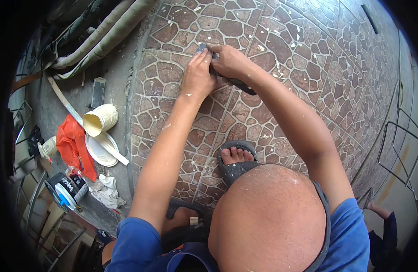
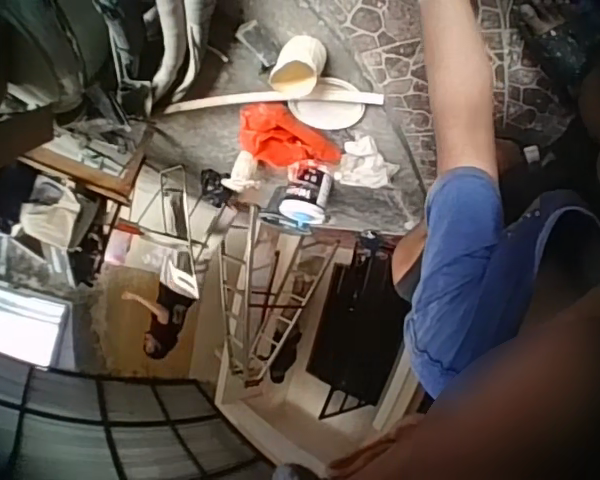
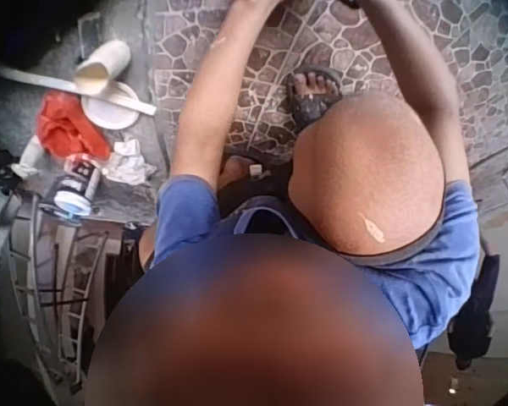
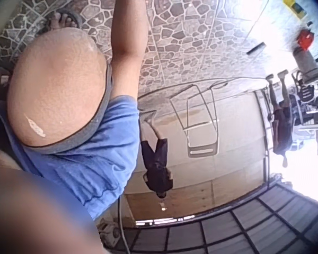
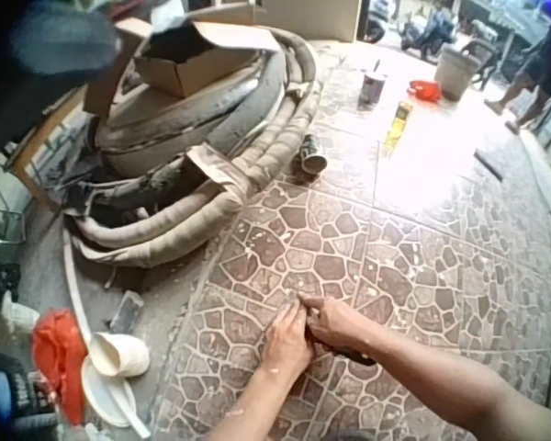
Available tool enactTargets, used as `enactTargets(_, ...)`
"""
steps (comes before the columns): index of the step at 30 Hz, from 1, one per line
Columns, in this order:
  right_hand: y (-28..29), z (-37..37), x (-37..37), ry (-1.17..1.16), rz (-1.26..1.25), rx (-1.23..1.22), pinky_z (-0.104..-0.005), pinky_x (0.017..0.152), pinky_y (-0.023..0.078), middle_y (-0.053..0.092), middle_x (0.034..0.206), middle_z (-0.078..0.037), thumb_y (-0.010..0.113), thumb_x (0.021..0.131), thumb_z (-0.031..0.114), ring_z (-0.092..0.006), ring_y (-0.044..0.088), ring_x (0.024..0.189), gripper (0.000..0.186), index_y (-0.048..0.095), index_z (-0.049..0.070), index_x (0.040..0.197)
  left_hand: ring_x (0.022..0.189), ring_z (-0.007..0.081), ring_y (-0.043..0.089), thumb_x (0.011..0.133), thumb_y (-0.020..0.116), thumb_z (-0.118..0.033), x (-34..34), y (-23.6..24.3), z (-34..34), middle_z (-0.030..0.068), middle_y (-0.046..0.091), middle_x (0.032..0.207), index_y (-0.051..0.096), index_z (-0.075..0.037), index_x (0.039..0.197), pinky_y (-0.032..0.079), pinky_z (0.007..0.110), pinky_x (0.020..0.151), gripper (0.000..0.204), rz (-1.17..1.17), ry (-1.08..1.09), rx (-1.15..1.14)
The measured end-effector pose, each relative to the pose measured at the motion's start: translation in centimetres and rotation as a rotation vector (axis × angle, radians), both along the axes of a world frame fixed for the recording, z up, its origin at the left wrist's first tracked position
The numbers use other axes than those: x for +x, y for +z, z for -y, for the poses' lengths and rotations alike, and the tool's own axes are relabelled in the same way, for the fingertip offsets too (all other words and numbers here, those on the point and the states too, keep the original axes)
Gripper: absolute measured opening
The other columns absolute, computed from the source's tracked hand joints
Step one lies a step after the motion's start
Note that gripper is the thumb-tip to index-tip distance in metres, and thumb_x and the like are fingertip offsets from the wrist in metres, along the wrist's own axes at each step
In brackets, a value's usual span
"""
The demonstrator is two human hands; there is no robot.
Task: Scraping tile gaps and applying grout or putty to repair floor tiles.
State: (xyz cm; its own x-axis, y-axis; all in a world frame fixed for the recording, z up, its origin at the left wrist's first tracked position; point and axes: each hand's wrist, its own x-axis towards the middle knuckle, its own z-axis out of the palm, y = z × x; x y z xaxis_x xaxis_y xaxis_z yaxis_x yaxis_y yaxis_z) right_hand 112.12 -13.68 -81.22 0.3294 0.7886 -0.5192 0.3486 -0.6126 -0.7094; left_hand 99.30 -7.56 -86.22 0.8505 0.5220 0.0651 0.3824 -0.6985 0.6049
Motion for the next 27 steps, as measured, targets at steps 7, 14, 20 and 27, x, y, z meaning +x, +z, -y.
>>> enactTargets(7,-0.6,-0.1,-0.7,-0.053,-0.002,0.070,-0.0357,0.048,0.052,0.064,0.064,-0.020,0.048,0.085,0.011,-0.0245,0.063,0.048,0.046,0.050,-0.001,0.129,0.120,0.0329,0.052,0.068,0.062,-0.003,-0.3,0.5,-1.5,0.0204,0.056,0.126,0.056,0.003,0.121,0.040,0.037,0.104,0.054,-0.042,-0.073,-0.025)
enactTargets(14,1.0,-0.7,-1.3,-0.106,-0.099,-0.006,-0.0355,0.043,0.050,0.063,0.064,-0.018,0.046,0.084,0.009,-0.0236,0.062,0.047,0.041,0.052,-0.004,0.123,0.121,0.0299,0.052,0.068,0.063,-0.006,-0.3,0.7,-2.4,0.0180,0.056,0.128,0.058,0.001,0.120,0.040,0.036,0.105,0.053,-0.082,-0.113,-0.024)
enactTargets(20,-1.8,-0.2,-1.1,-0.039,0.095,0.126,-0.0392,0.051,0.052,0.064,0.072,-0.025,0.048,0.084,0.013,-0.0307,0.066,0.057,0.050,0.046,-0.001,0.132,0.121,0.0314,0.051,0.068,0.063,-0.005,-0.4,0.6,-2.5,0.0188,0.055,0.128,0.058,0.001,0.119,0.040,0.036,0.105,0.051,-0.042,-0.119,-0.052)
enactTargets(27,-0.4,1.7,-2.0,-0.235,0.053,-0.018,-0.0402,0.073,0.052,0.064,0.094,-0.030,0.050,0.083,0.018,-0.0351,0.068,0.076,0.055,0.045,-0.004,0.133,0.124,0.0291,0.049,0.068,0.062,-0.003,0.5,0.0,-1.4,0.0180,0.055,0.128,0.059,0.000,0.120,0.038,0.035,0.107,0.052,-0.024,-0.163,-0.083)
